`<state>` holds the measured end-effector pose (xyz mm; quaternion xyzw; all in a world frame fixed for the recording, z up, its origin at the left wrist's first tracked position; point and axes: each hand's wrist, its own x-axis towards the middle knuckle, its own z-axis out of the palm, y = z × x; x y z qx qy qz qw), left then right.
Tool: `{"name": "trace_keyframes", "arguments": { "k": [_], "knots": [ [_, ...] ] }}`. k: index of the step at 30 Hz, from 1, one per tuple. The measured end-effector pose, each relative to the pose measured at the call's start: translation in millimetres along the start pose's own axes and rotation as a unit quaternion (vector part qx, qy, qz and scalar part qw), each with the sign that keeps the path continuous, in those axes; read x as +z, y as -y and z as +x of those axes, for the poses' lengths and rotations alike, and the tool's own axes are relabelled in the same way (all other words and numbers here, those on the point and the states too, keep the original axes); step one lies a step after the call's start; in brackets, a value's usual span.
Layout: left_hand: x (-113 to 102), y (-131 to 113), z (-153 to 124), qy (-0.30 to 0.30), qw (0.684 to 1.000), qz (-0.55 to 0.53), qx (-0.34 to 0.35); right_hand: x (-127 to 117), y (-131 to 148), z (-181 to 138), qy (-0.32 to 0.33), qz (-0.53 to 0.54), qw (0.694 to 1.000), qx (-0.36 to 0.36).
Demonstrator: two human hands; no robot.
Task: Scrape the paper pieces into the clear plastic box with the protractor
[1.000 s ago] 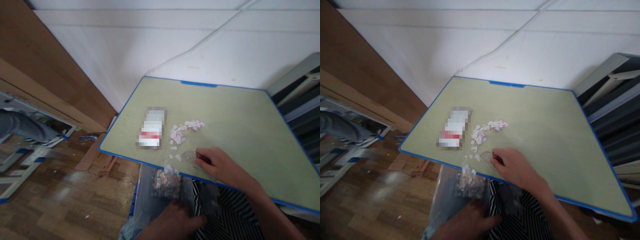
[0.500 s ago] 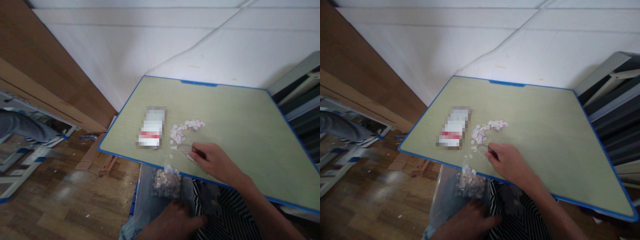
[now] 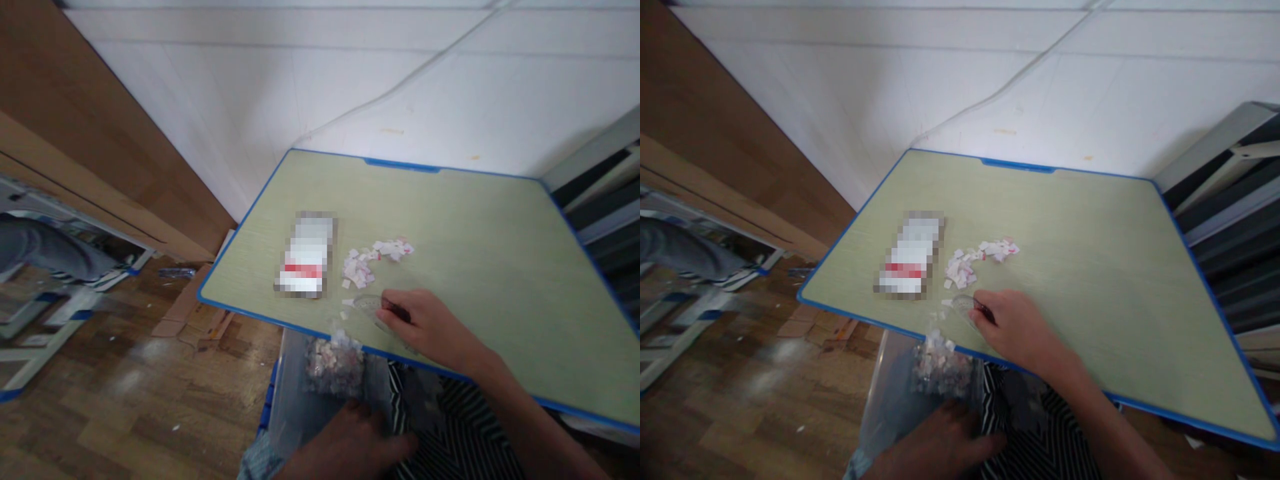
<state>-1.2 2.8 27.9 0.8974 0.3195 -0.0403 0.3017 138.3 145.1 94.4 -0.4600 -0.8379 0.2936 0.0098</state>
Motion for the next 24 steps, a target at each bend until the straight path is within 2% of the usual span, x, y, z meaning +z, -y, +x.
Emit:
{"name": "trace_keyframes", "arguments": {
  "k": [7, 11, 13, 18, 24],
  "knots": [
    [-5, -1, 0, 0.010, 1.000, 0.002, -0.011, -16, -9, -26, 0.052, -0.046, 0.998, 0.013],
    [-6, -1, 0, 0.013, 1.000, -0.005, -0.011, -28, -27, -46, 0.085, -0.030, 0.995, 0.045],
    [-5, -1, 0, 0.019, 1.000, 0.000, -0.010, -31, -34, -49, 0.081, -0.003, 0.996, 0.041],
    [-8, -3, 0, 0.035, 0.999, -0.002, -0.018, -26, -44, -28, 0.015, 0.018, 1.000, 0.007],
    [-10, -4, -3, 0.030, 0.998, -0.040, -0.037, -21, -42, -3, 0.029, 0.002, 0.999, -0.040]
  ]
}}
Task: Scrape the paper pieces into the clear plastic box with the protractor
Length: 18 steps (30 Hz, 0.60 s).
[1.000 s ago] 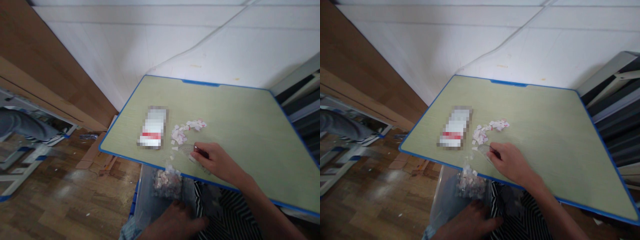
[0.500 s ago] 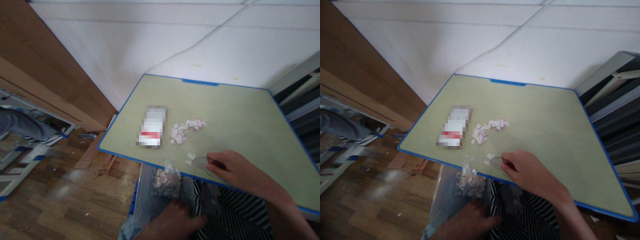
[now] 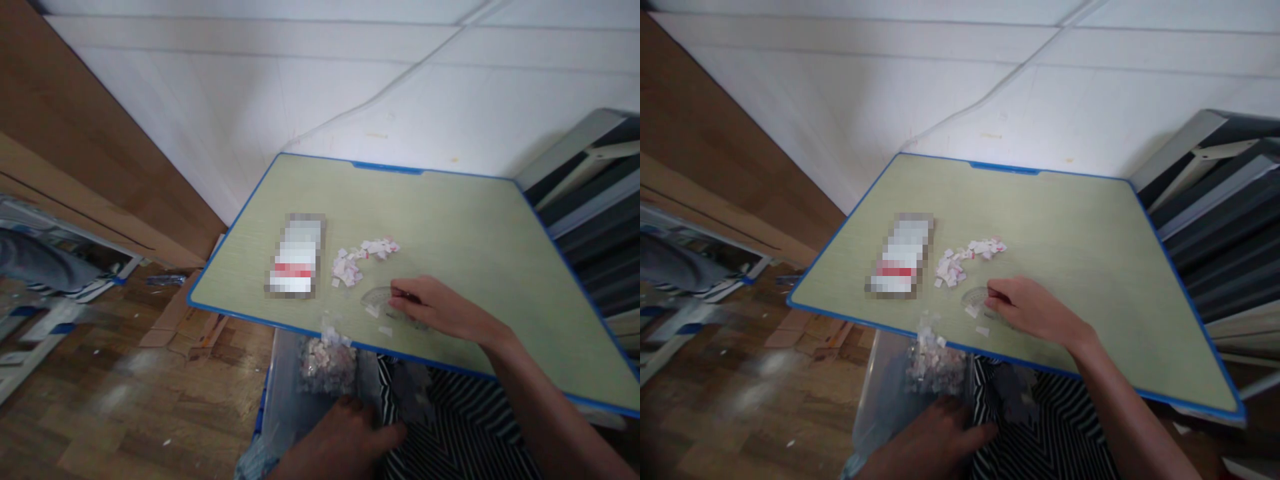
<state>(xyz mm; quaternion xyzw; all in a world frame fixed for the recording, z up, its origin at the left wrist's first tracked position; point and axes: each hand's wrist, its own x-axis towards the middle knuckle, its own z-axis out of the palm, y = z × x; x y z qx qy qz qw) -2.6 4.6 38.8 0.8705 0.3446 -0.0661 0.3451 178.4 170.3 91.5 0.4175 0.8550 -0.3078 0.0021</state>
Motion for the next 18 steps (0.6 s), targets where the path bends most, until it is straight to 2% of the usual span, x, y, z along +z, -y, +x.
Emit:
{"name": "trace_keyframes", "arguments": {
  "k": [3, 6, 11, 15, 18],
  "knots": [
    [0, -1, -1, 0.002, 1.000, -0.009, -0.007, 1, -3, -9, 0.003, 0.010, 1.000, 0.023],
    [0, -1, -1, 0.006, 1.000, -0.023, -0.011, 0, -11, -31, 0.019, 0.025, 0.998, 0.053],
    [1, 2, 1, 0.016, 0.999, -0.037, 0.015, -3, -20, -64, 0.036, 0.060, 0.993, 0.096],
    [2, 2, 2, 0.011, 1.000, -0.025, -0.006, 4, -8, -58, 0.011, 0.098, 0.992, 0.074],
    [2, 1, 2, 0.007, 1.000, -0.023, -0.011, 11, -1, -48, 0.014, 0.075, 0.995, 0.059]
  ]
}}
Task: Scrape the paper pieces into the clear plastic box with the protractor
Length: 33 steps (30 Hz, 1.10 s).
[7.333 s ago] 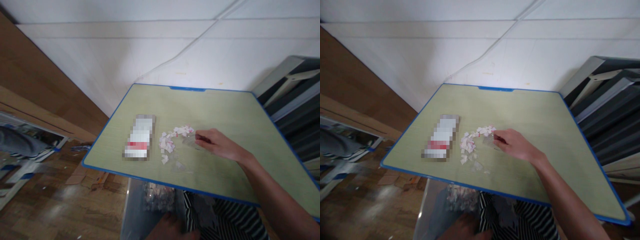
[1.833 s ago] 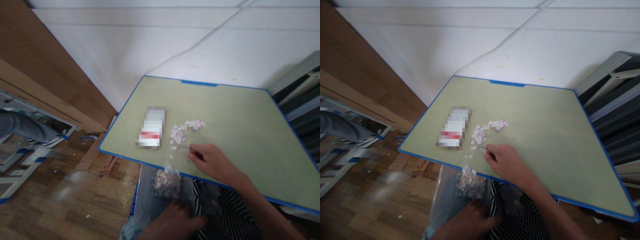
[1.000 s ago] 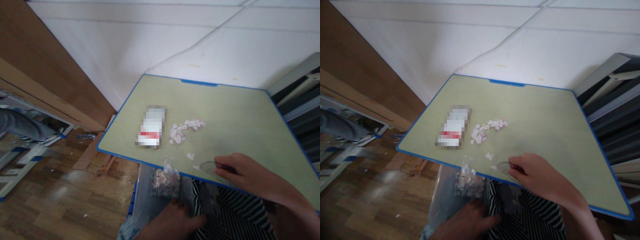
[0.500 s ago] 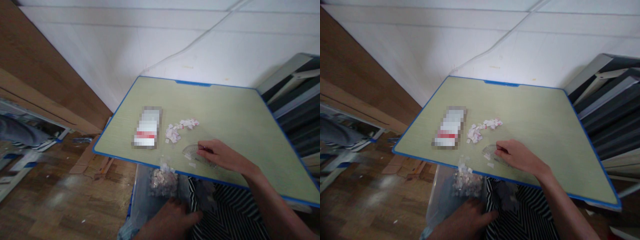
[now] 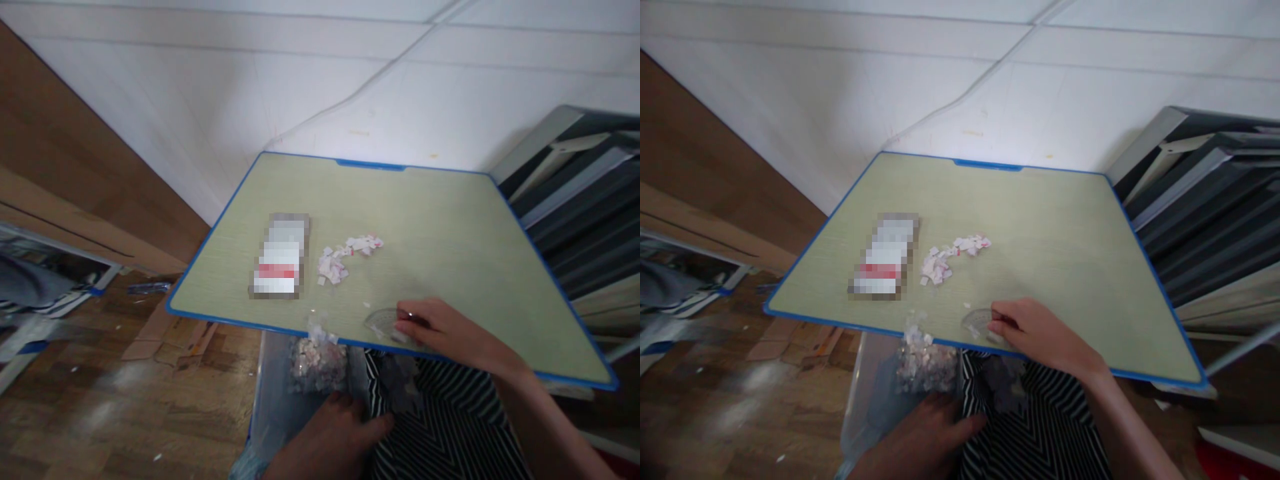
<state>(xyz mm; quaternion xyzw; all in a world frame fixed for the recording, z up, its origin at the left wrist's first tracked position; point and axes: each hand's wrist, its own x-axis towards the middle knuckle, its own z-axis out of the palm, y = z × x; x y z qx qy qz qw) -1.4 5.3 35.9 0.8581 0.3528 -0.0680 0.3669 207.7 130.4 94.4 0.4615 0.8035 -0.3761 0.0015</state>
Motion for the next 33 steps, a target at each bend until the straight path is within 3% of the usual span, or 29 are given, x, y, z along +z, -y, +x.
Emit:
{"name": "trace_keyframes", "arguments": {
  "k": [6, 9, 13, 17, 27, 33],
  "knots": [
    [-1, 0, 0, 0.012, 1.000, 0.000, 0.007, -16, -20, -14, -0.011, -0.032, 0.998, 0.047],
    [-2, -1, 0, 0.018, 1.000, 0.008, 0.001, -32, -17, -13, -0.014, -0.030, 0.999, -0.012],
    [0, 0, 1, 0.016, 1.000, 0.009, -0.004, -36, 8, 18, -0.064, -0.079, 0.986, -0.129],
    [4, 2, 0, 0.020, 1.000, 0.008, -0.002, -27, 19, 40, -0.017, -0.091, 0.980, -0.174],
    [6, 4, 0, 0.008, 1.000, -0.014, 0.007, -29, -6, -22, 0.050, 0.034, 0.995, -0.082],
    [12, 7, 0, -0.007, 1.000, -0.007, 0.017, -27, -19, -19, -0.030, 0.022, 0.999, -0.026]
  ]
}}
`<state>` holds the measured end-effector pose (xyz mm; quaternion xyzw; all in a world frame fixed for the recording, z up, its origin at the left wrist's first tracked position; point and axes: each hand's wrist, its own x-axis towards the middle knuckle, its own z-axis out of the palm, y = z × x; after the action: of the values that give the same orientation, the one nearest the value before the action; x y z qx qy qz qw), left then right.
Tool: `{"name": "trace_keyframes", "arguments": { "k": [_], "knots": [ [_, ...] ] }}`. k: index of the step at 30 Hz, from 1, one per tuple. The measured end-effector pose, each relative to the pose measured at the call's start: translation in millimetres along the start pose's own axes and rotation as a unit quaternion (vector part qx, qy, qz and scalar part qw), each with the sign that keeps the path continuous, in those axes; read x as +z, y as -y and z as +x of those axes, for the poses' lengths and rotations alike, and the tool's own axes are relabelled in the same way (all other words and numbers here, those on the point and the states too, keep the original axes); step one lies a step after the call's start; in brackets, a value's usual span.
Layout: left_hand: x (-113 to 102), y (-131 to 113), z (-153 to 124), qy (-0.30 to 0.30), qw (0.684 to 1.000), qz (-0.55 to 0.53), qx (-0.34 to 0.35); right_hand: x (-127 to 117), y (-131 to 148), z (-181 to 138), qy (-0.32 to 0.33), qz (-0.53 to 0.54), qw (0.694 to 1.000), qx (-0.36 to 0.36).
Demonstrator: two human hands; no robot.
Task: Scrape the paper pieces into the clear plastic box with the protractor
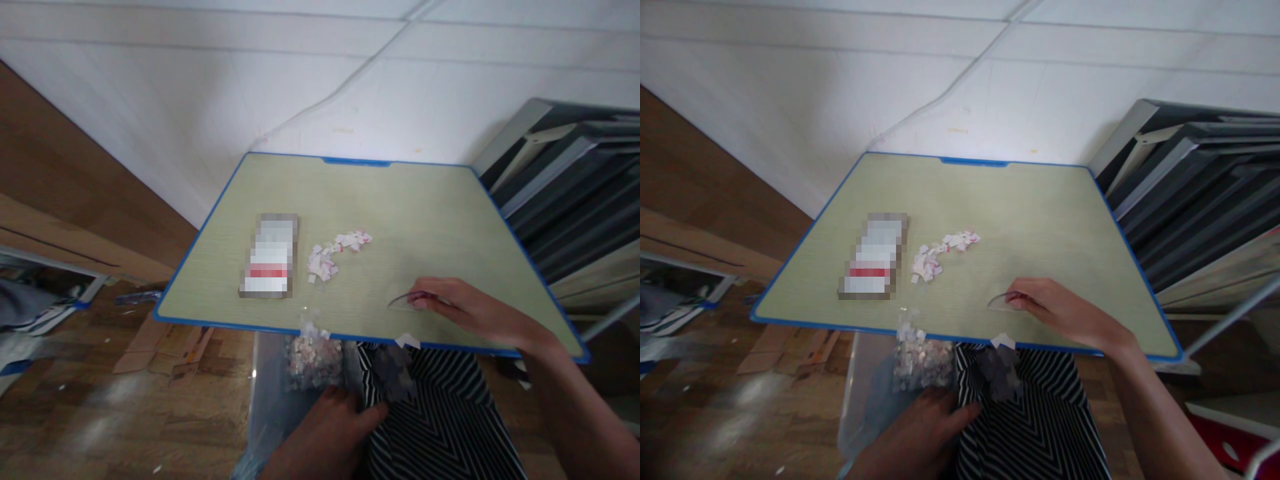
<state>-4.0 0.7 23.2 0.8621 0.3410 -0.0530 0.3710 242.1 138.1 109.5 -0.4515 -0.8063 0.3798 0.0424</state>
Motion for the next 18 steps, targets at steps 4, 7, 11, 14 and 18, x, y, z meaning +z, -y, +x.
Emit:
{"name": "trace_keyframes", "arguments": {
  "k": [4, 7, 11, 14, 18],
  "knots": [
    [5, 2, -1, -0.012, 1.000, 0.000, 0.006, 6, -2, -3, 0.034, 0.012, 0.999, 0.016],
    [5, 3, -1, -0.014, 1.000, 0.001, 0.008, 10, 3, -14, 0.057, 0.027, 0.997, 0.033],
    [2, 1, -1, -0.004, 1.000, -0.007, 0.005, 8, 9, -28, 0.073, 0.032, 0.996, 0.044],
    [3, 1, -1, -0.019, 1.000, -0.005, 0.005, 7, 11, -26, 0.077, 0.036, 0.996, 0.016],
    [5, 0, -1, -0.033, 0.999, 0.009, 0.007, 19, 18, -1, -0.032, 0.020, 0.999, 0.007]
  ]
}}
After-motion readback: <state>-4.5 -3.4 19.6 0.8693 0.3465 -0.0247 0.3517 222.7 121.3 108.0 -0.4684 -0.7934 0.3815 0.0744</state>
